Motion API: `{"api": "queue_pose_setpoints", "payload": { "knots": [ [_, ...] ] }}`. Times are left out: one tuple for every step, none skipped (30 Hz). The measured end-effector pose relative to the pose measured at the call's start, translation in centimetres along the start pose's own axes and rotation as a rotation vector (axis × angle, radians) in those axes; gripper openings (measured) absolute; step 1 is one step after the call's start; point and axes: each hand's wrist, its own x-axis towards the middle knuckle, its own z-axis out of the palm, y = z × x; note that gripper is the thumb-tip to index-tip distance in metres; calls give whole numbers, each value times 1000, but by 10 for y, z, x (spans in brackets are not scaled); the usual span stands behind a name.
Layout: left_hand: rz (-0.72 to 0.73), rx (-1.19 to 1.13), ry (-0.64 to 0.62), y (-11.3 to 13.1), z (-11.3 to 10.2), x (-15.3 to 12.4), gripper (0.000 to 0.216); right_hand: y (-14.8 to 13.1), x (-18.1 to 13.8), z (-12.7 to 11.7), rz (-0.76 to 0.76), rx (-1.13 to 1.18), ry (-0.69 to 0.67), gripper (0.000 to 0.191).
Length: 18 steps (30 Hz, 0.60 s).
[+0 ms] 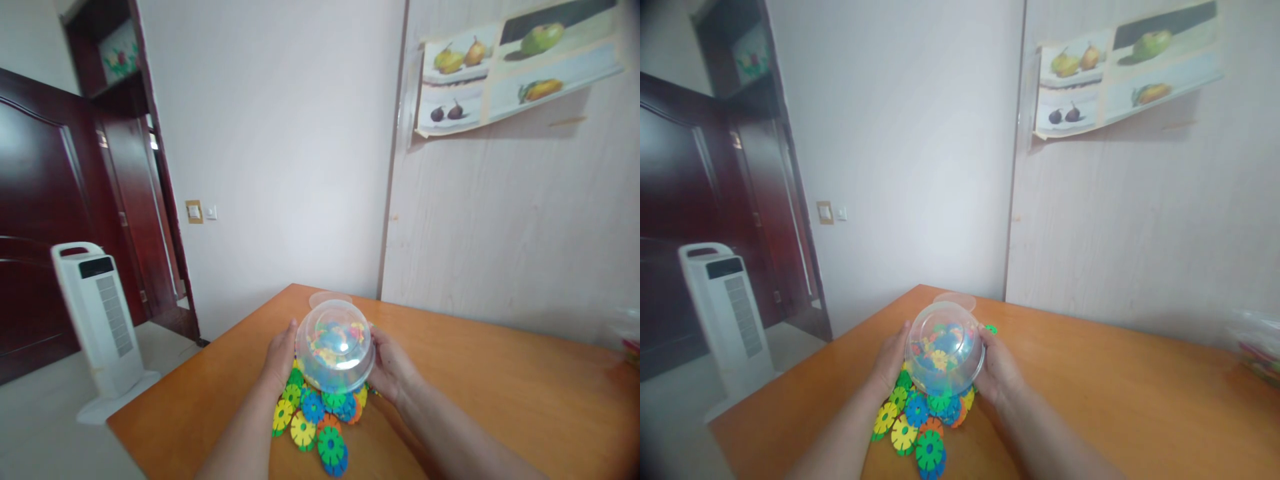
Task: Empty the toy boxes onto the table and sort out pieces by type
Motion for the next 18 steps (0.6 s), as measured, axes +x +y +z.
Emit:
{"api": "queue_pose_setpoints", "payload": {
  "knots": [
    [-2, -3, -2, 0, 0, 0, 56, -1, 0, 0, -4, 2, 5, 28],
    [-6, -5, -2, -1, 0, 0, 56, -2, 0, 0, -6, 6, 9, 28],
    [-8, -6, -2, -1, -1, 1, 56, -4, 0, 0, -9, 11, 12, 28],
    [-7, -6, 0, -1, -1, 1, 56, -6, -1, 1, -12, 16, 14, 27],
    [-5, 0, 6, -1, -1, 1, 56, -9, -1, 1, -18, 19, 15, 27],
    [-7, 7, 11, -1, -1, 2, 56, -13, -1, 2, -26, 22, 13, 26],
    [-13, 15, 15, -2, -1, 2, 56, -18, -1, 2, -36, 25, 11, 25],
    [-21, 21, 19, -2, -1, 2, 56, -23, -1, 2, -51, 26, 9, 23],
    [-28, 24, 28, -3, -2, 3, 55, -30, 0, 0, -73, 25, 12, 22],
    [-32, 28, 41, -4, -2, 3, 55, -38, 1, -2, -108, 19, 24, 19],
    [-33, 37, 55, -5, -2, 4, 55, -46, 2, -5, -165, 1, 55, 16],
    [-29, 53, 67, -5, -2, 4, 55, -55, 4, -8, -254, -60, 112, 13],
    [-23, 73, 74, -5, -2, 4, 54, -64, 7, -13, -366, -154, 187, 10],
    [-18, 95, 74, -5, -2, 4, 54, -73, 11, -17, -484, -271, 269, 11],
    [-14, 113, 68, -5, -2, 4, 54, -81, 15, -21, -589, -398, 346, 12],
    [-13, 124, 62, -5, -2, 4, 54, -88, 19, -25, -668, -507, 406, 13],
    [-12, 126, 60, -5, -2, 4, 54, -94, 24, -28, -720, -603, 450, 13],
    [-12, 119, 59, -5, -3, 4, 54, -100, 29, -31, -748, -681, 478, 15]
  ]
}}
